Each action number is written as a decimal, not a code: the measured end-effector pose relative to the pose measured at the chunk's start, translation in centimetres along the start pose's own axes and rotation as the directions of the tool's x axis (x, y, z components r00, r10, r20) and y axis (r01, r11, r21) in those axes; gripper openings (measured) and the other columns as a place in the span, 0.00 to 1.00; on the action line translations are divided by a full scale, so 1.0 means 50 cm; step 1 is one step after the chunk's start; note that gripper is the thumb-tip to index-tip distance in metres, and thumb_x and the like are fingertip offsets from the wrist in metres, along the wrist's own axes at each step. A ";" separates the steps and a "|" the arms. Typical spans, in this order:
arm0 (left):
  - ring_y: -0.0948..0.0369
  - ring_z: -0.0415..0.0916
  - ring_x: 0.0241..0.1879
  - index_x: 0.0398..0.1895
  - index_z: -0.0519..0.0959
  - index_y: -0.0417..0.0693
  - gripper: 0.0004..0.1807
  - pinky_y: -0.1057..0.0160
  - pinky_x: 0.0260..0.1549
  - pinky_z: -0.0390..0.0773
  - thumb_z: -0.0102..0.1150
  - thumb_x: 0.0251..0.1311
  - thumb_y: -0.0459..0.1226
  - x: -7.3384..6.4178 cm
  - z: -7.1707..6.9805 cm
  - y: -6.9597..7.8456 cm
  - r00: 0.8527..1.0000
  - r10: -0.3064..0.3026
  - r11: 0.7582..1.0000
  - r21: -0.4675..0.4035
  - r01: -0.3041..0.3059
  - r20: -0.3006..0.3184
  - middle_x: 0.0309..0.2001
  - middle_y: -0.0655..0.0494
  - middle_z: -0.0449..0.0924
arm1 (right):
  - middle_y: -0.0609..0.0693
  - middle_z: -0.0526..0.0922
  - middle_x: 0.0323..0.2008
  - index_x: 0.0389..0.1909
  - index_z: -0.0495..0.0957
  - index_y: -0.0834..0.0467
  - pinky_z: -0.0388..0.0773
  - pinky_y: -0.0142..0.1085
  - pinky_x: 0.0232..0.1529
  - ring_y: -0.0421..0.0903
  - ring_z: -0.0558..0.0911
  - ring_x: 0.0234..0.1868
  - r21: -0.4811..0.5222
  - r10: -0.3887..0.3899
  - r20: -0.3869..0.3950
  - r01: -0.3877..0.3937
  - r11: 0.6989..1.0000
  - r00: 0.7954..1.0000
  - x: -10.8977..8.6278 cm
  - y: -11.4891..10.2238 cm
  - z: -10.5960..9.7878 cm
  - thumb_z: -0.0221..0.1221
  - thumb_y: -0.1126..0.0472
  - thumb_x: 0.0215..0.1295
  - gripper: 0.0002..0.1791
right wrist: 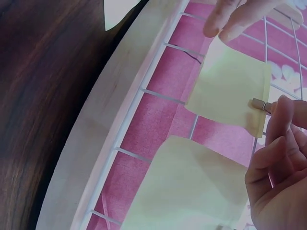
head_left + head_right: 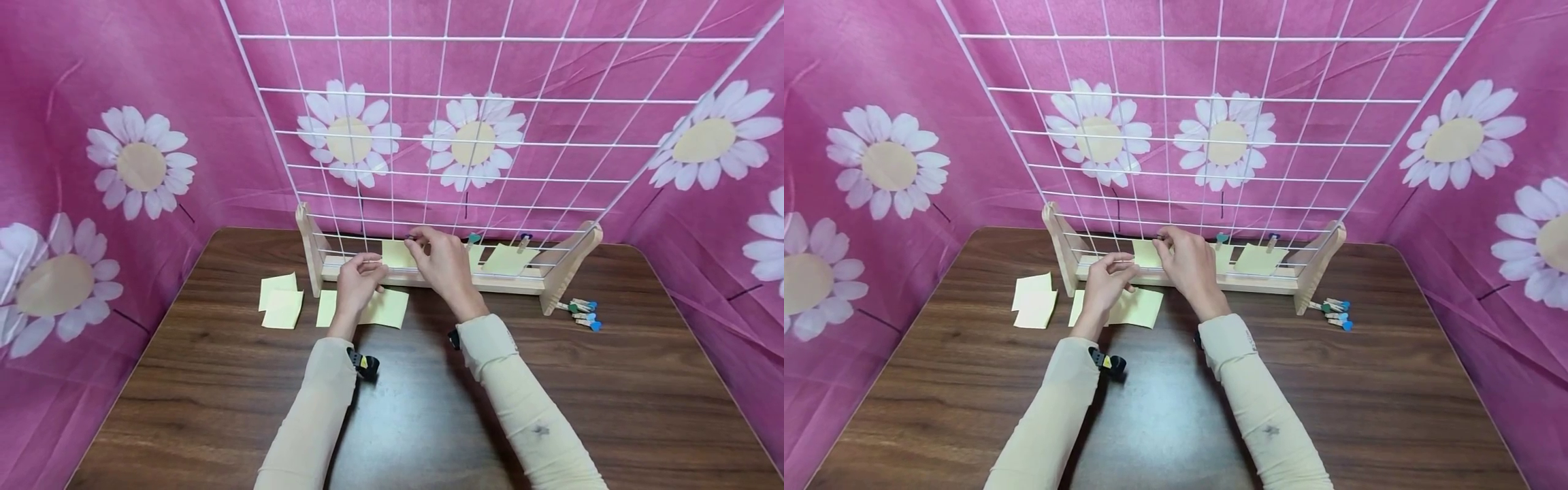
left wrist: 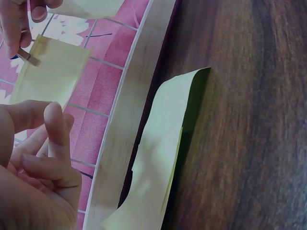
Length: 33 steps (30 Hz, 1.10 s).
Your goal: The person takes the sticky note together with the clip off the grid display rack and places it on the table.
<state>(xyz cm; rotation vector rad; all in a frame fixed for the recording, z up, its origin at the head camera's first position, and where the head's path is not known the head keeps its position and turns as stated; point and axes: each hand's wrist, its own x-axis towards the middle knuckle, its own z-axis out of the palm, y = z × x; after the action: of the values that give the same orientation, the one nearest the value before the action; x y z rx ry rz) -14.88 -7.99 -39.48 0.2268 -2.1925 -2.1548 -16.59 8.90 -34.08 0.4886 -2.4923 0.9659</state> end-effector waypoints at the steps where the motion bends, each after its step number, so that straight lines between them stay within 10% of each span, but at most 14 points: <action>1: 0.57 0.80 0.20 0.51 0.82 0.36 0.15 0.54 0.27 0.84 0.66 0.60 0.28 0.001 0.000 0.000 1.000 -0.002 1.000 0.000 0.002 -0.001 0.42 0.42 0.86 | 0.51 0.88 0.30 0.45 0.86 0.59 0.76 0.41 0.29 0.47 0.83 0.28 0.005 0.000 -0.002 0.000 1.000 1.000 0.000 0.001 0.000 0.65 0.58 0.70 0.10; 25: 0.55 0.79 0.18 0.39 0.81 0.34 0.04 0.51 0.29 0.84 0.64 0.63 0.27 -0.006 0.001 -0.006 0.999 -0.033 0.999 -0.007 0.033 0.019 0.34 0.40 0.83 | 0.53 0.87 0.29 0.36 0.83 0.61 0.75 0.45 0.24 0.48 0.82 0.23 0.038 -0.135 -0.231 0.148 0.988 0.964 -0.023 0.028 0.041 0.68 0.64 0.65 0.05; 33: 0.60 0.77 0.18 0.41 0.81 0.32 0.06 0.67 0.23 0.80 0.63 0.64 0.28 -0.015 -0.011 -0.008 0.998 -0.029 1.000 -0.007 0.030 0.064 0.32 0.44 0.82 | 0.54 0.87 0.31 0.36 0.82 0.61 0.75 0.46 0.26 0.50 0.82 0.25 0.092 -0.111 -0.266 0.139 0.986 0.958 -0.021 0.029 0.048 0.67 0.64 0.66 0.05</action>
<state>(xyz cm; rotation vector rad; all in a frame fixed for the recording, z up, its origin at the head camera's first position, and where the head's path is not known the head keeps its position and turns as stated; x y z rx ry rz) -14.03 -8.41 -39.81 0.1942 -2.2278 -2.2158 -16.98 8.42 -37.02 0.5115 -2.1570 1.0480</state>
